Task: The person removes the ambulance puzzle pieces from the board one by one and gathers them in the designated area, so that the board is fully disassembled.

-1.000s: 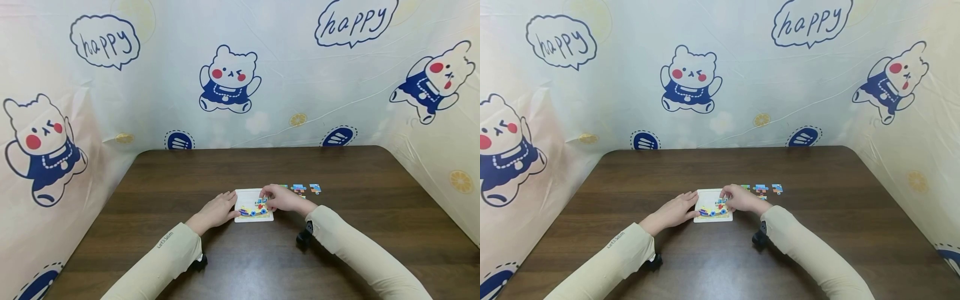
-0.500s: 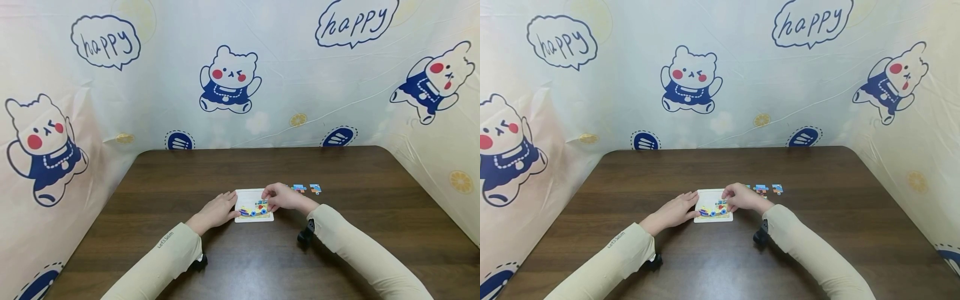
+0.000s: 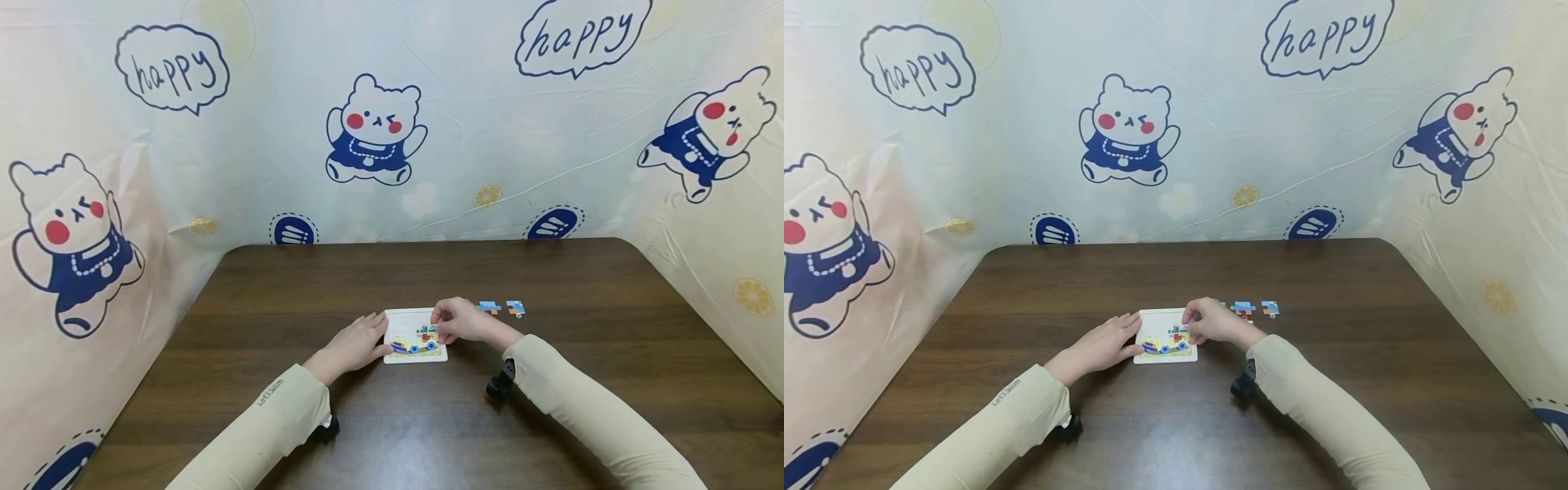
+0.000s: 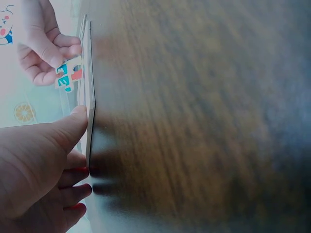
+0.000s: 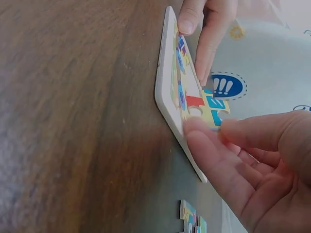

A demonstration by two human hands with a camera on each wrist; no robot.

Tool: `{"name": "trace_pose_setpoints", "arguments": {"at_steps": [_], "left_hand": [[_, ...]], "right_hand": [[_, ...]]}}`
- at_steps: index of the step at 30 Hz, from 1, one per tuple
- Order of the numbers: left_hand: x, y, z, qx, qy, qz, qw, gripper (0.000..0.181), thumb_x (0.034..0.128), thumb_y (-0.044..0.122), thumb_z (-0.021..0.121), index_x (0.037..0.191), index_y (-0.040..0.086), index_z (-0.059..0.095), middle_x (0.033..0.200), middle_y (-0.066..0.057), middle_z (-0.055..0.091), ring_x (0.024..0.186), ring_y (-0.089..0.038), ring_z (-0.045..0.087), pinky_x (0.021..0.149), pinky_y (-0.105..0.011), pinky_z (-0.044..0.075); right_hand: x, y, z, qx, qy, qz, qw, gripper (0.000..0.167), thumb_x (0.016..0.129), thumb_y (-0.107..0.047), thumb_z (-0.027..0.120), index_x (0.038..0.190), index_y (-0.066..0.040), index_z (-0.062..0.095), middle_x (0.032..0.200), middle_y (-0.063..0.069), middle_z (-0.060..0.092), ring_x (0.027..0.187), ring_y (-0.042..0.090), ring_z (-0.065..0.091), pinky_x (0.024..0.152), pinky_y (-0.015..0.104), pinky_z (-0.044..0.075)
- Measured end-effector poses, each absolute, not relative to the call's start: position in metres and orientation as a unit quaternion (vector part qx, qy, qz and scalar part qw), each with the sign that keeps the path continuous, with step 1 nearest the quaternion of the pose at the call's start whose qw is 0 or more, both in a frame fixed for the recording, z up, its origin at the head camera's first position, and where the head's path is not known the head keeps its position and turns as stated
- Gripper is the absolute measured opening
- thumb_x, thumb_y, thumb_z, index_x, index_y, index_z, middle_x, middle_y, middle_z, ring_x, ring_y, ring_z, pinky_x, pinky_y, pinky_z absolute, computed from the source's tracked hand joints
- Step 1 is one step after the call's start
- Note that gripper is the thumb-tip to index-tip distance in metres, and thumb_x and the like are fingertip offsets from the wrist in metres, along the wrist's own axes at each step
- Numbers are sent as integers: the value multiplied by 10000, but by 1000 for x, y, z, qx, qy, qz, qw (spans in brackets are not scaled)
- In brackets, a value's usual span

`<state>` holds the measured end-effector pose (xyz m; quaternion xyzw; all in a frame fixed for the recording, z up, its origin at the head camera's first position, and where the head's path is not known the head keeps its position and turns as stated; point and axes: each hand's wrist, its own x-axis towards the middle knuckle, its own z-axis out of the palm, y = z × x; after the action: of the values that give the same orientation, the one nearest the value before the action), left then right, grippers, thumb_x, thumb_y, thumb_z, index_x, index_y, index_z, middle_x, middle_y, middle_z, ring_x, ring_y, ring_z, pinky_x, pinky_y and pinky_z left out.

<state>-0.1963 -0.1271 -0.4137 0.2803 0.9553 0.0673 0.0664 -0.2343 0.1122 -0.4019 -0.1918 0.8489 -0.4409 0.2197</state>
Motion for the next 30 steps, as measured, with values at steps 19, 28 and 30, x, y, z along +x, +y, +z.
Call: {"name": "trace_pose_setpoints", "arguments": {"at_steps": [19,28,30], "left_hand": [[-198,-128,-417,292,953,64,52,606,908,368,566,1317,-63,452,1394,-202,375,1283,-337,339,1048,-425,259],[-198,-127,-417,286,955,60,54,607,911,377,557,1324,-54,448,1398,-191,375,1287,-324,338,1053,-413,253],[-198,-127,-416,287,955,59,53,610,911,380,556,1326,-55,446,1398,-191,374,1287,-324,338,1053,-411,252]], "right_hand": [[-241,154,-388,-188,857,-460,138,76,870,-42,623,887,31,636,743,120,608,643,222,592,600,367,535],[-244,177,-383,-202,858,-456,120,78,878,-62,608,873,10,639,736,103,605,630,215,584,593,381,534],[-244,182,-381,-199,859,-457,118,84,881,-69,606,874,8,640,734,106,604,636,217,583,600,393,534]]}}
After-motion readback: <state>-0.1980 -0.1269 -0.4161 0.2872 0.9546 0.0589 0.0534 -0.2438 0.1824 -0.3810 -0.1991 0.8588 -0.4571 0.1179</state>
